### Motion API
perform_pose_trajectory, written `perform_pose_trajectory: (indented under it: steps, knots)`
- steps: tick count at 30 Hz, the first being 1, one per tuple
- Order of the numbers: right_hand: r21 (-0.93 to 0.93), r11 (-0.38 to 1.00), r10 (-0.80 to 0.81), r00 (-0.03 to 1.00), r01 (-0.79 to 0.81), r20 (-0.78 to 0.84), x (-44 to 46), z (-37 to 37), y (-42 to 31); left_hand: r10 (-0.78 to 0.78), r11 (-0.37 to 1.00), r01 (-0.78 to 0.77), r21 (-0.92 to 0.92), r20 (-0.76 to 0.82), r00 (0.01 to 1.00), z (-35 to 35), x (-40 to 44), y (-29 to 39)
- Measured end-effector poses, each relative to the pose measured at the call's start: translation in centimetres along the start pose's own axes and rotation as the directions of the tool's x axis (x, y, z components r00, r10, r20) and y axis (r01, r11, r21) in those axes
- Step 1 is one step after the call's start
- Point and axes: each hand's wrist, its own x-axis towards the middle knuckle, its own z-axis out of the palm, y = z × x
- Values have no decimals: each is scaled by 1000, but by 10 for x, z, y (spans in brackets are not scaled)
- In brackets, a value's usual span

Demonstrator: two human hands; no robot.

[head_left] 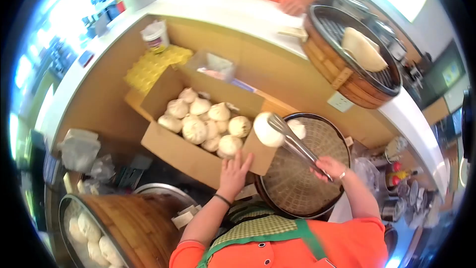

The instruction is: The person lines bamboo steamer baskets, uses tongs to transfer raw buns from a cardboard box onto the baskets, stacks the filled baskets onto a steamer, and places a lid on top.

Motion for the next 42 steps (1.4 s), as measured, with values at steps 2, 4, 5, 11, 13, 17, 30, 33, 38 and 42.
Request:
perform_pose_trajectory:
  steps: [2,4,5,11,13,17,30,33,38,42]
  knots:
    - [51,993,110,988,-105,-105,-39,-4,42,21,1000,-21,-14,12,1000,1,1,0]
    - [100,974,219,961,-204,-168,-51,0,65,26,999,-24,26,-62,998,1,1,0]
    - [77,974,225,957,-214,-182,-48,4,76,28,999,-26,32,-85,996,3,2,0]
    - [-408,820,327,913,-402,-242,-52,17,32,-40,996,30,-85,-125,991,0,4,-4]
    - [-667,638,193,919,-385,-345,-90,-7,18,-28,996,16,-83,-144,989,3,4,-4]
    - [-813,488,-190,870,-318,-454,-108,4,-47,-14,998,4,-70,-141,990,1,3,-3]
    - [-935,-311,-639,690,172,340,160,107,-149,-14,999,8,-51,-106,994,-6,-11,-7]
    - [-908,-392,-619,688,146,379,182,114,-169,-2,999,-2,-37,-106,994,-6,-10,-8]
    - [-864,-469,-507,746,181,432,198,120,-212,10,999,-16,-37,-152,988,-5,-6,-9]
    - [-862,-456,-453,776,221,439,186,112,-228,2,999,-10,-43,-164,986,-7,-13,-9]
